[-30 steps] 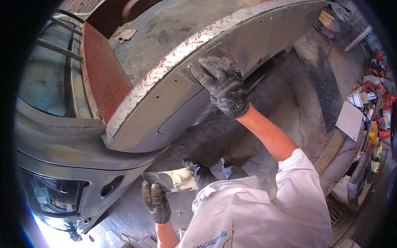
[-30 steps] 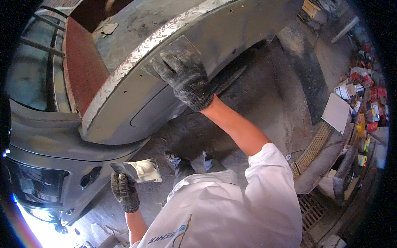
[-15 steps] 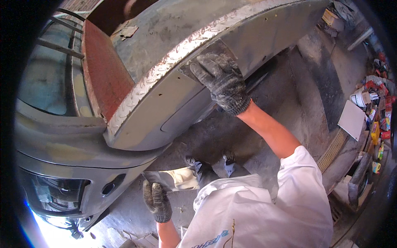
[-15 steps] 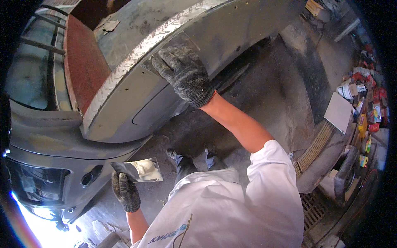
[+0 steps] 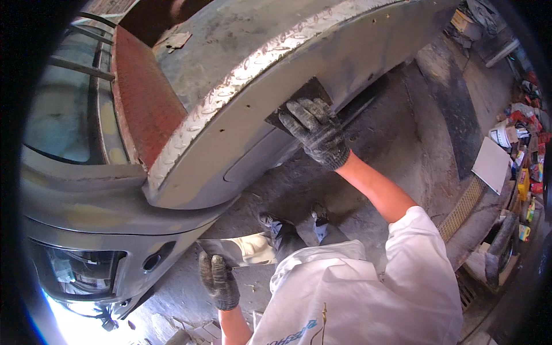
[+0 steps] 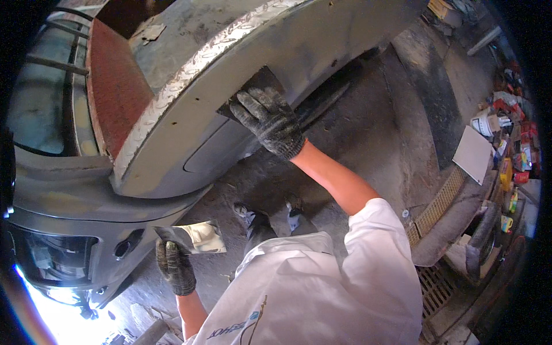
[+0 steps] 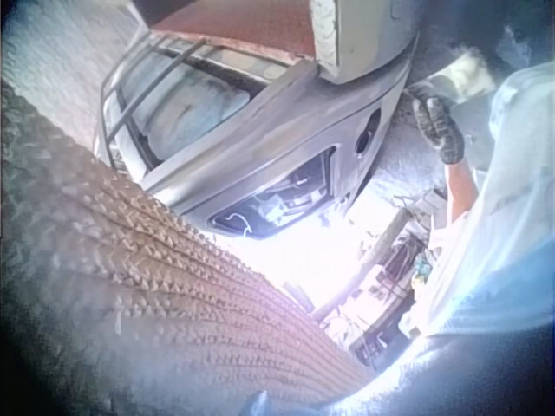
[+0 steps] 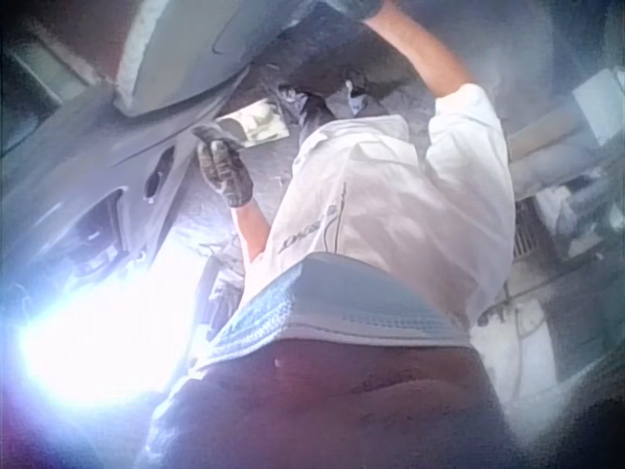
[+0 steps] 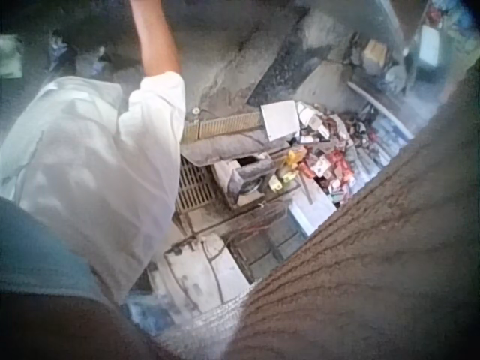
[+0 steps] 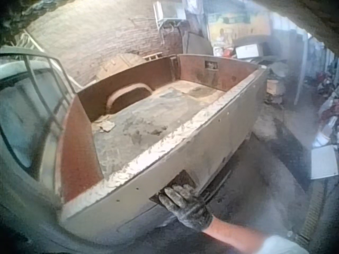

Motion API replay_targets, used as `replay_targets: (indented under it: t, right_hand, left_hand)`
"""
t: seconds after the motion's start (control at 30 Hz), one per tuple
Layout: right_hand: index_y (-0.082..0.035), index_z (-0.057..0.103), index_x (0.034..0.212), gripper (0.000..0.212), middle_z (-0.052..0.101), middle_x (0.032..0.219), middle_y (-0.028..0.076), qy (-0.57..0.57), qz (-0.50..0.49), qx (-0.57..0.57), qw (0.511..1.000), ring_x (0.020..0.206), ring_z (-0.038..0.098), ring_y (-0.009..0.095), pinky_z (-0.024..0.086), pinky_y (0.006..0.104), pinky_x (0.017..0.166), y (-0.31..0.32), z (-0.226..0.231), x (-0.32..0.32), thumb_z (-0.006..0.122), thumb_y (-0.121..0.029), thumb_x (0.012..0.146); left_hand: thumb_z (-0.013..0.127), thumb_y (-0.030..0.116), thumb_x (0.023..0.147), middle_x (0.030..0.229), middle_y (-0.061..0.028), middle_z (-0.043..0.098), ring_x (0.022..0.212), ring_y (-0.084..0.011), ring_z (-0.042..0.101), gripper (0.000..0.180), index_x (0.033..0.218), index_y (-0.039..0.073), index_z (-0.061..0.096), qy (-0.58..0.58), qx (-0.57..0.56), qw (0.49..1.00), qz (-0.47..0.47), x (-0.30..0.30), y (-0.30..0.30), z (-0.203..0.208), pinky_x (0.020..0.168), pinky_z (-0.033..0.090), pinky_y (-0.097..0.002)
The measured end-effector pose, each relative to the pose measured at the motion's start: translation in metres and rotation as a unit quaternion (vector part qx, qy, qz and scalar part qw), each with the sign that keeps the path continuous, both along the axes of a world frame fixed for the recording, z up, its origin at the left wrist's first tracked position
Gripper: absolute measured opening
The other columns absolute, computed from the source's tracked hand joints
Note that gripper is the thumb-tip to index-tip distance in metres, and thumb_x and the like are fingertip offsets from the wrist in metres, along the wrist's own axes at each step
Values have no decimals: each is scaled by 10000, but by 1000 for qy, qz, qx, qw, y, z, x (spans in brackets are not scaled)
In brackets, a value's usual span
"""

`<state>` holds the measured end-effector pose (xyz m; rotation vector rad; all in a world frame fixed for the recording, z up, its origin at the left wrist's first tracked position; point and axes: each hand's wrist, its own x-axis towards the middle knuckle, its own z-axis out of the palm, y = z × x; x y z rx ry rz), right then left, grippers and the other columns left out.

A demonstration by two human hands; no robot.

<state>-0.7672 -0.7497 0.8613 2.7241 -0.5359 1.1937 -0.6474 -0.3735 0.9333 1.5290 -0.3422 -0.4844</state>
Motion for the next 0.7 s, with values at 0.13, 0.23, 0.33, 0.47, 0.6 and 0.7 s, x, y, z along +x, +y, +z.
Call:
replay_targets:
  t: [0.13, 0.23, 0.33, 0.47, 0.6, 0.7]
  right_hand:
    - [-195, 569, 1346, 487, 517, 1354, 65, 6, -6, -14, 1000, 1275, 471, 258, 356, 494, 1110, 8, 16, -3, 554, -220, 860]
    - [-216, 561, 1355, 494, 518, 1360, 56, -3, 3, -41, 999, 1277, 469, 245, 344, 487, 1114, 12, 27, 7, 556, -245, 862]
    - [-231, 566, 1350, 501, 515, 1383, 42, -28, 4, -43, 999, 1264, 488, 242, 348, 484, 1109, 13, 27, 20, 553, -232, 850]
    - [-227, 568, 1345, 505, 515, 1380, 45, -38, -6, -36, 999, 1248, 497, 256, 364, 490, 1092, 12, 7, 31, 553, -213, 841]
    - [-214, 588, 1324, 490, 503, 1380, 55, -22, 6, -4, 1000, 1233, 502, 268, 371, 510, 1081, 15, -12, 24, 554, -204, 835]
    - [-218, 573, 1355, 493, 494, 1385, 61, -7, -16, -19, 1000, 1282, 454, 243, 333, 503, 1105, 21, -8, 7, 530, -263, 866]
  left_hand:
    - [625, 178, 969, 1189, -43, 604, 1031, -125, 560, 361, 1292, 33, 556, -7, -8, 1000, -4, -1, 1, 0, 923, 459, -296]
    - [623, 101, 956, 1270, -69, 604, 1123, -165, 575, 395, 1332, 17, 537, 34, -54, 997, -40, 0, 2, 1, 984, 470, -325]
    - [625, 106, 957, 1246, -58, 610, 1105, -158, 576, 386, 1324, 22, 544, 22, -23, 999, -32, 0, -1, 2, 974, 471, -324]
    - [627, 175, 969, 1127, -22, 620, 975, -108, 569, 326, 1261, 42, 570, 12, 0, 1000, -1, -3, -10, 2, 867, 473, -280]
    - [613, 167, 976, 1076, -2, 620, 923, -84, 559, 270, 1215, 45, 585, 11, 11, 1000, -18, -2, -18, 7, 824, 466, -252]
    - [606, 160, 978, 1059, 8, 617, 906, -70, 552, 245, 1195, 47, 589, 13, 10, 999, -32, 0, -21, 10, 806, 457, -238]
